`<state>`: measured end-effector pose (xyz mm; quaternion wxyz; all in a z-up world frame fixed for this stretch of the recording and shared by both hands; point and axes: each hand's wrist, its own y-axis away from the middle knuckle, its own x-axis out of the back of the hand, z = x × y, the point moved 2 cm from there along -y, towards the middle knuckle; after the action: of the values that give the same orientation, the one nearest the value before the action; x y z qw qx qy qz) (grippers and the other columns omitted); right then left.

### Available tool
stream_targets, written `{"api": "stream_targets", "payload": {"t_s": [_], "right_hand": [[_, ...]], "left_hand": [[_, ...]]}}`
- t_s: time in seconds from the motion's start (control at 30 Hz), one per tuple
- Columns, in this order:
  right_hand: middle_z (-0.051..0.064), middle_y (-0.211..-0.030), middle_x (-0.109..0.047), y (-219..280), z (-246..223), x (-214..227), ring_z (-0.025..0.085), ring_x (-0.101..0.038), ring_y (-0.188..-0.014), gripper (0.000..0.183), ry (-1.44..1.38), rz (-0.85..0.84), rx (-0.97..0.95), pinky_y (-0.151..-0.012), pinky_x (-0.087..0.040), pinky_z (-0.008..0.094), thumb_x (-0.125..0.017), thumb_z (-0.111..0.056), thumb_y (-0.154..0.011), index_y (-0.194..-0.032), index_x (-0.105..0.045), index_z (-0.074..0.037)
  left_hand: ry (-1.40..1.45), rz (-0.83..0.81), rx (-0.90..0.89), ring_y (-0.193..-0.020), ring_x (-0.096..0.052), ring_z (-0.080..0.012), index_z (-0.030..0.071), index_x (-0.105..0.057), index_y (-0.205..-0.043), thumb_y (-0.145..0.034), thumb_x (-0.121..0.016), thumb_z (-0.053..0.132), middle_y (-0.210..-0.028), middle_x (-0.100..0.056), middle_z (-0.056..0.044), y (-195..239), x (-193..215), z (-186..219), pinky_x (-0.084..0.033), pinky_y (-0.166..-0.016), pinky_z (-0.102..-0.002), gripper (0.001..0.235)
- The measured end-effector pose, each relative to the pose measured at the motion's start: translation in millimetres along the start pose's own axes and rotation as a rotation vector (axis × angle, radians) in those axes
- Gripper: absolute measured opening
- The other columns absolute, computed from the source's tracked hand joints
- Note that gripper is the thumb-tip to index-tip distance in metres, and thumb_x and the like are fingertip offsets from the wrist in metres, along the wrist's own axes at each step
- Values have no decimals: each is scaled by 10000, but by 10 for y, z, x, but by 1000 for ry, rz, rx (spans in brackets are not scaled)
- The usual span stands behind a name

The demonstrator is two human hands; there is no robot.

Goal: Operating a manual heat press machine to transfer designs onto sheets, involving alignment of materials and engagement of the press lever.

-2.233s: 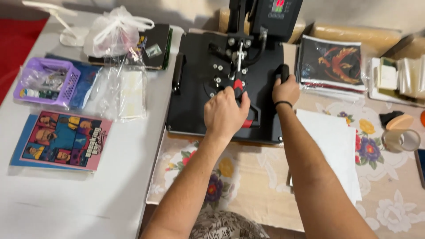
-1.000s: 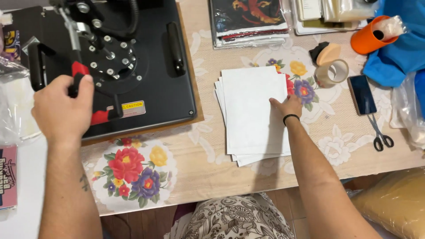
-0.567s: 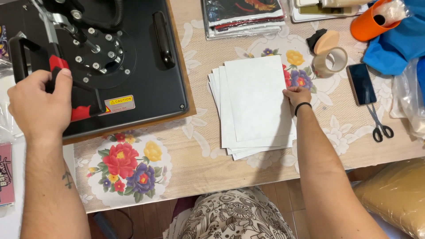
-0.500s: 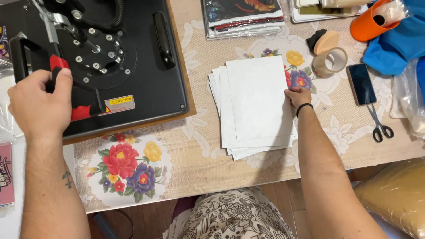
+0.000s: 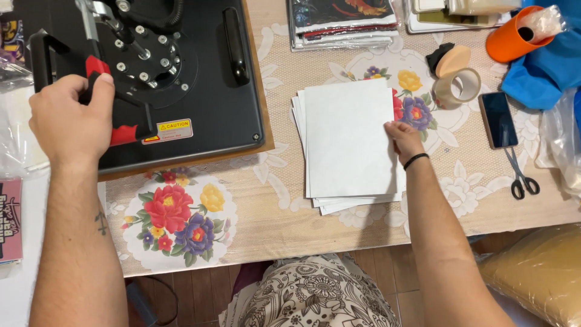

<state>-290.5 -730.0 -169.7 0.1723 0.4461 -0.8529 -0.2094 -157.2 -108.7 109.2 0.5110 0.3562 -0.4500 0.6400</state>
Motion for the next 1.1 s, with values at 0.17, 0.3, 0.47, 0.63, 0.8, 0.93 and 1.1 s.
{"api": "stream_targets", "payload": {"t_s": [0.17, 0.3, 0.47, 0.63, 0.8, 0.93, 1.1], "right_hand": [[-84, -809, -573, 204, -82, -200, 64, -478, -698, 260, 258, 75, -47, -623, -427, 238, -762, -332, -854, -1054, -662, -198], [-19, -892, -676, 271, -228, -101, 154, -599, -819, 245, 540, 281, 21, -727, -507, 308, -729, -378, -851, -976, -752, -168], [0, -1114, -676, 162, -298, -53, 181, -615, -1082, 600, 679, 262, 24, -972, -479, 350, -744, -564, -793, -1218, -664, -149], [25, -1126, -641, 245, -405, -303, 190, -620, -1013, 546, 720, 170, -30, -880, -500, 364, -811, -509, -754, -1134, -633, -160], [45, -1171, -595, 131, -415, -374, 233, -567, -1107, 761, 800, 226, -18, -893, -488, 407, -870, -537, -661, -1224, -573, -120], [31, -1219, -620, 160, -533, -425, 227, -588, -1106, 711, 797, 227, -140, -893, -482, 408, -889, -499, -657, -1182, -549, -159], [-17, -1135, -631, -75, -321, -308, 186, -600, -1068, 563, 721, 244, -90, -915, -490, 357, -870, -466, -693, -1114, -627, -184]], "left_hand": [[1, -1, -9, -651, -420, -228, 127, -482, -749, -1246, -660, 420, -653, -435, 26, -17, -18, 3, -407, -669, -437, 604], [9, -6, 6, -650, -367, -236, 123, -402, -727, -1245, -662, 409, -634, -362, 14, -17, -12, 1, -386, -682, -436, 646], [12, 0, 6, -645, -369, -222, 133, -421, -732, -1247, -676, 411, -640, -372, 27, -20, -13, 2, -393, -680, -427, 639], [39, -7, 15, -639, -350, -207, 129, -425, -725, -1243, -675, 386, -636, -368, 28, -19, 2, 21, -381, -670, -411, 630], [30, 0, 18, -648, -351, -221, 129, -425, -729, -1242, -675, 399, -641, -363, 27, -33, -24, -5, -385, -675, -419, 631], [38, -12, 36, -634, -311, -200, 137, -371, -706, -1237, -673, 399, -630, -321, 31, -17, 16, 57, -351, -658, -404, 664], [36, -23, 44, -636, -282, -213, 130, -336, -695, -1246, -661, 380, -616, -288, 22, -3, 53, 114, -332, -651, -411, 687]]}}
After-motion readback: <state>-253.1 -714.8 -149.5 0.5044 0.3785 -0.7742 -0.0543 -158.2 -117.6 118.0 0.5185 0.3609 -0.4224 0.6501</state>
